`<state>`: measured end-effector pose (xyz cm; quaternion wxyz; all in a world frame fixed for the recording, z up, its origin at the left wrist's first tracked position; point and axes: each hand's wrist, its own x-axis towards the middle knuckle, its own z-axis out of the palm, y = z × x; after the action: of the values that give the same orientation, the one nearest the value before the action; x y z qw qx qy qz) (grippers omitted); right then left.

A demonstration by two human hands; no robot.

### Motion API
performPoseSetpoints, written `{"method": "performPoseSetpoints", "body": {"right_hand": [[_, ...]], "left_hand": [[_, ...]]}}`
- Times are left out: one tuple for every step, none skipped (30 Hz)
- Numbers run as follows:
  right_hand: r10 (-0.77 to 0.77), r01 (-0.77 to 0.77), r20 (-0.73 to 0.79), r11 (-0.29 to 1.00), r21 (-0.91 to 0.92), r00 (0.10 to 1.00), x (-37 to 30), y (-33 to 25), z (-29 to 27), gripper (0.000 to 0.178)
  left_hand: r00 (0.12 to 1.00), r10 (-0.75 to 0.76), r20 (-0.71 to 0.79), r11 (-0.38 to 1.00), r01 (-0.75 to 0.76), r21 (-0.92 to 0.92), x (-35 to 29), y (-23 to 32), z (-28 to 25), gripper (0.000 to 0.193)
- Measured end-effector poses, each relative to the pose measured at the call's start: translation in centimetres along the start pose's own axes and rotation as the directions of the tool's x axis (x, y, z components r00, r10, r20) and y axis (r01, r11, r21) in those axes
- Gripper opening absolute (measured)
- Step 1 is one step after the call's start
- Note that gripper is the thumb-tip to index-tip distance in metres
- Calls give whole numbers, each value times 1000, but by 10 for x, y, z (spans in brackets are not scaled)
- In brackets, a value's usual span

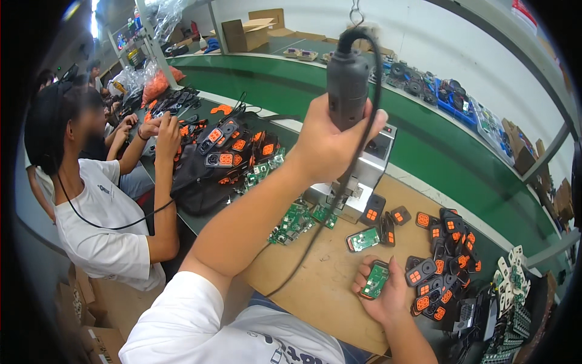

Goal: Assembling electronic components onto circuit boards and into housings using a handheld tool.

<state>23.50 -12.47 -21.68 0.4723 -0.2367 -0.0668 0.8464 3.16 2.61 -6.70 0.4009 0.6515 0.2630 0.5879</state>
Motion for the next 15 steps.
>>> {"method": "performPoseSetpoints", "body": {"right_hand": [[-36, 34, -37, 997, -74, 999, -1, 3, 2, 40], [-75, 64, -71, 987, -149, 995, -2, 5, 3, 44], [-78, 67, -71, 987, -144, 994, -2, 6, 5, 44], [-88, 74, -57, 975, -209, 994, -2, 7, 6, 49], [-97, 81, -43, 959, -272, 994, -2, 7, 7, 54], [-101, 85, -48, 960, -267, 994, -3, 8, 6, 54], [-65, 61, -10, 971, -231, 998, -3, 7, 4, 58], [-31, 36, 27, 980, -195, 999, -4, 7, 3, 61], [-33, 36, 19, 982, -187, 999, -4, 7, 3, 61], [-3, 3, -2, 987, -162, 1000, -3, 7, 5, 63], [23, -27, -27, 991, -131, 999, -2, 6, 7, 64], [31, -37, -41, 989, -143, 999, 0, 6, 7, 64], [26, -33, -58, 991, -128, 998, 4, 6, 9, 64], [32, -39, -54, 989, -140, 998, 6, 6, 9, 65], [35, -43, -56, 988, -146, 998, 5, 7, 7, 65]], "left_hand": [[992, -104, -75, 995, 105, 2, -1, -5, 1, 26], [996, -24, -80, 998, 29, 58, -1, -12, 2, 31], [997, -26, -75, 998, 30, 58, -1, -12, 4, 31], [996, -84, -15, 996, 84, -27, -1, -12, 4, 33], [989, -137, 50, 984, 142, -109, -1, -12, 5, 37], [988, -141, 57, 983, 147, -111, -2, -12, 3, 37], [987, -144, 72, 984, 151, -100, -2, -13, -1, 40], [985, -148, 87, 984, 156, -89, -2, -14, -4, 43], [987, -134, 86, 982, 144, -125, -3, -14, -4, 46], [984, -161, 76, 972, 172, -160, -4, -15, -5, 48], [978, -193, 73, 959, 204, -197, -6, -16, -4, 49], [980, -185, 71, 960, 196, -201, -9, -16, -2, 50], [982, -185, 39, 964, 189, -189, -17, -16, -1, 53], [954, -290, 80, 893, 300, -335, -26, -12, 0, 67], [956, -268, 117, 880, 293, -374, -37, -5, 1, 86]]}}
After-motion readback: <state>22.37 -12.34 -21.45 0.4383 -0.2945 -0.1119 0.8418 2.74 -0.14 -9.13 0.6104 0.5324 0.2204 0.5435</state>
